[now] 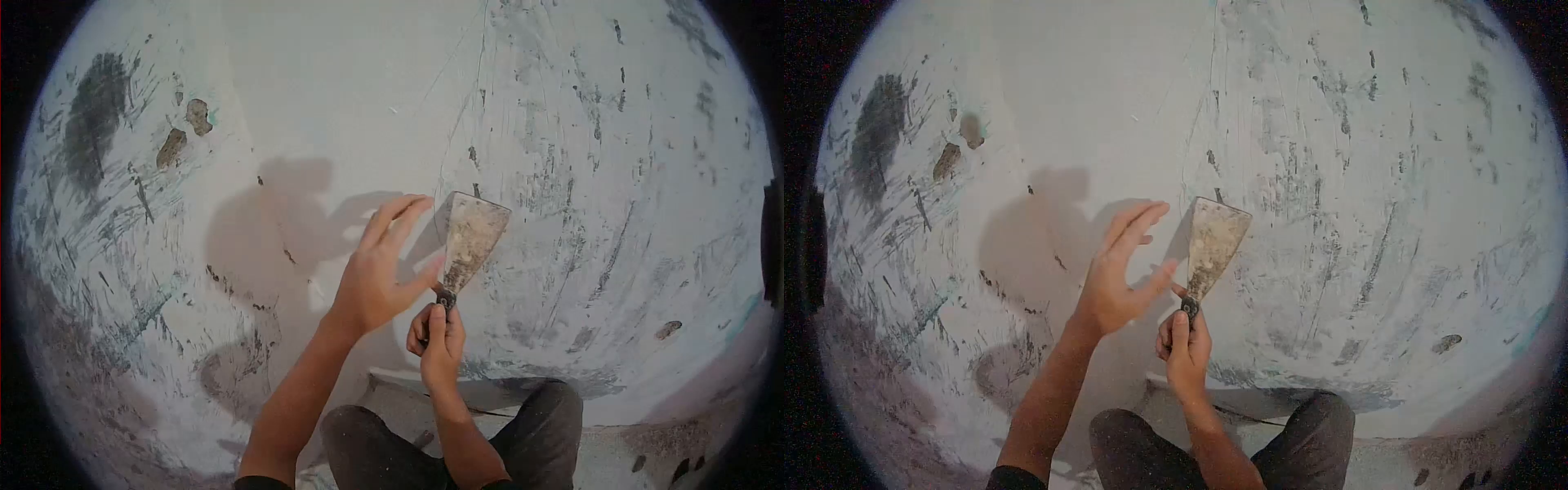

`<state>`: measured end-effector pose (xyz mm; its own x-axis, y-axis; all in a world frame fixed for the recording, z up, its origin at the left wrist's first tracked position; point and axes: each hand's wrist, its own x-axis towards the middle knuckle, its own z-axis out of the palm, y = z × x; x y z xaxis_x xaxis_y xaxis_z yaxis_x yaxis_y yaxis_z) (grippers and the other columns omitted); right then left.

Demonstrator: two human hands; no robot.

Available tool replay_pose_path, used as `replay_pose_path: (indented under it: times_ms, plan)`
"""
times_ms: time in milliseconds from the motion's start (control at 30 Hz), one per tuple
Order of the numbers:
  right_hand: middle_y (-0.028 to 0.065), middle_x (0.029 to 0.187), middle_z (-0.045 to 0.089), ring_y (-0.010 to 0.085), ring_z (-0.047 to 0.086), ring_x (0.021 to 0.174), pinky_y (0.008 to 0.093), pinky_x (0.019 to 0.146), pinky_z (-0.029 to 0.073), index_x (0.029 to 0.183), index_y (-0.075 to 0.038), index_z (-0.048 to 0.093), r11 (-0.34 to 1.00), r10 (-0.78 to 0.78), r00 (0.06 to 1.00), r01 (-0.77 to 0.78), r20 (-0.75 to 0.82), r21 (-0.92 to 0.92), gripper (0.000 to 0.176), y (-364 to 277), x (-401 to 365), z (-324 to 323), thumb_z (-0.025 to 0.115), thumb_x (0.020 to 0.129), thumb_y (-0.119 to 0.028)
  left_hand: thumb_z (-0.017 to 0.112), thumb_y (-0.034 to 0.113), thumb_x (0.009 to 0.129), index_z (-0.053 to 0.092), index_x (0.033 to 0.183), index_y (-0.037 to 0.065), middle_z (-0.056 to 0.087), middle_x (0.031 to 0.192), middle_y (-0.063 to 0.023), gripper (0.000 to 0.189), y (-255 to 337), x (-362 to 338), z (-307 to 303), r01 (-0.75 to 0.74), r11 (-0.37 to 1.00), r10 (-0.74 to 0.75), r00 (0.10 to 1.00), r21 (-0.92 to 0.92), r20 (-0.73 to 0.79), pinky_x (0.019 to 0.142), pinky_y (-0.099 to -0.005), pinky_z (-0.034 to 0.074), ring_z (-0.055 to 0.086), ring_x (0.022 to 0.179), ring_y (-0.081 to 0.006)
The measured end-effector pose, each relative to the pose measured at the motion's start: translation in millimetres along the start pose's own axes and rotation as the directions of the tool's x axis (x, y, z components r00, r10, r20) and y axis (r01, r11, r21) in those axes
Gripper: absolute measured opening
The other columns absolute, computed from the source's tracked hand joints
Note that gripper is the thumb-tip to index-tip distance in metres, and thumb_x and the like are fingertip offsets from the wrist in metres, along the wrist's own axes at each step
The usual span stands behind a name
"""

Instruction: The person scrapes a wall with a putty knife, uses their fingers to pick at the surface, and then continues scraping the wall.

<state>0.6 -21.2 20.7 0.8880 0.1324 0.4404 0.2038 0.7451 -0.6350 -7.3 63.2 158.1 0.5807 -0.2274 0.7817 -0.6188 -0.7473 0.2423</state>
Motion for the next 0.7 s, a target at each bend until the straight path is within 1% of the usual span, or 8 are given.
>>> replay_pose_path:
  times_ms: [33,233,333,400,433,533,633,700]
  plan:
    - [-0.0022,0.067,0.039,0.0058,0.036,0.052,0.0213,0.045,0.029,0.137,-0.004,0.037,1.0,0.014,1.0,-0.014,-0.002,0.016,0.043,3.4,3.7,3.0,0.038,0.102,-0.03,0.068,0.019,0.081,0.046,0.133,0.004,0.046,0.132,-0.0143,0.058,4.6,-0.9,0.5,-0.077,0.981,0.072,0.997,0.177,0.032,0.094,-0.0364,0.045,0.048,0.12,-0.0283]
    - [-0.0034,0.073,0.04,0.0054,0.034,0.061,0.02,0.051,0.029,0.142,-0.001,0.032,1.0,-0.025,1.0,0.025,-0.007,-0.001,0.049,13.1,12.3,11.1,0.036,0.103,-0.03,0.072,0.029,0.079,0.041,0.138,0.002,0.041,0.137,-0.0172,0.072,0.7,2.5,11.2,-0.058,0.975,0.048,0.997,0.215,0.054,0.098,-0.0398,0.043,0.046,0.124,-0.0306]
    - [-0.0027,0.077,0.043,0.0047,0.036,0.065,0.0197,0.054,0.032,0.146,-0.002,0.027,0.978,-0.116,0.993,0.112,-0.014,-0.174,0.052,16.6,13.0,3.6,0.039,0.102,-0.028,0.069,0.024,0.082,0.045,0.133,0.0,0.053,0.124,-0.0191,0.061,-9.9,2.7,16.2,0.011,0.992,-0.008,1.0,0.127,-0.026,0.09,-0.0376,0.049,0.057,0.111,-0.0281]
    - [-0.0017,0.077,0.047,0.0046,0.042,0.066,0.0204,0.055,0.036,0.147,-0.002,0.025,0.884,-0.236,0.972,0.217,0.004,-0.413,0.055,17.7,16.2,3.2,0.045,0.1,-0.022,0.062,0.018,0.088,0.052,0.124,-0.003,0.064,0.106,-0.0161,0.043,-18.4,6.8,15.6,0.233,0.97,-0.23,0.972,-0.063,0.053,0.078,-0.0339,0.053,0.065,0.091,-0.0223]
    - [-0.0017,0.077,0.047,0.0046,0.042,0.066,0.0204,0.055,0.036,0.147,-0.002,0.025,0.883,-0.237,0.972,0.215,0.0,-0.417,0.055,15.3,15.6,4.5,0.045,0.1,-0.022,0.062,0.018,0.088,0.052,0.124,-0.003,0.064,0.106,-0.0161,0.043,-22.2,6.8,17.3,0.233,0.97,-0.229,0.972,-0.068,0.057,0.078,-0.0339,0.053,0.065,0.091,-0.0223]
    - [-0.0006,0.073,0.051,0.0058,0.046,0.058,0.0213,0.048,0.036,0.147,-0.003,0.024,0.963,-0.091,0.995,0.096,0.034,-0.252,0.057,4.6,14.8,11.3,0.048,0.097,-0.011,0.05,0.017,0.096,0.057,0.115,-0.003,0.068,0.1,-0.0112,0.028,-32.0,11.3,22.7,0.295,0.837,-0.305,0.951,-0.462,0.055,0.068,-0.0276,0.054,0.066,0.078,-0.0148]
    - [0.0002,0.071,0.05,0.006,0.044,0.054,0.021,0.045,0.035,0.148,-0.004,0.021,0.995,0.008,0.997,-0.001,0.072,-0.097,0.058,3.3,14.7,16.2,0.048,0.097,-0.012,0.051,0.024,0.097,0.058,0.114,-0.002,0.068,0.1,-0.0108,0.032,-27.5,17.1,15.0,0.406,0.667,-0.39,0.905,-0.625,0.172,0.066,-0.0265,0.053,0.065,0.077,-0.0134]
    - [0.0003,0.068,0.047,0.006,0.042,0.052,0.021,0.044,0.035,0.148,-0.004,0.02,0.997,0.001,0.997,0.005,0.075,-0.083,0.057,11.2,19.0,15.3,0.047,0.098,-0.014,0.052,0.029,0.097,0.059,0.113,-0.001,0.067,0.096,-0.0086,0.036,-38.6,18.5,18.1,0.396,0.676,-0.388,0.908,-0.621,0.157,0.064,-0.0261,0.052,0.064,0.075,-0.0115]
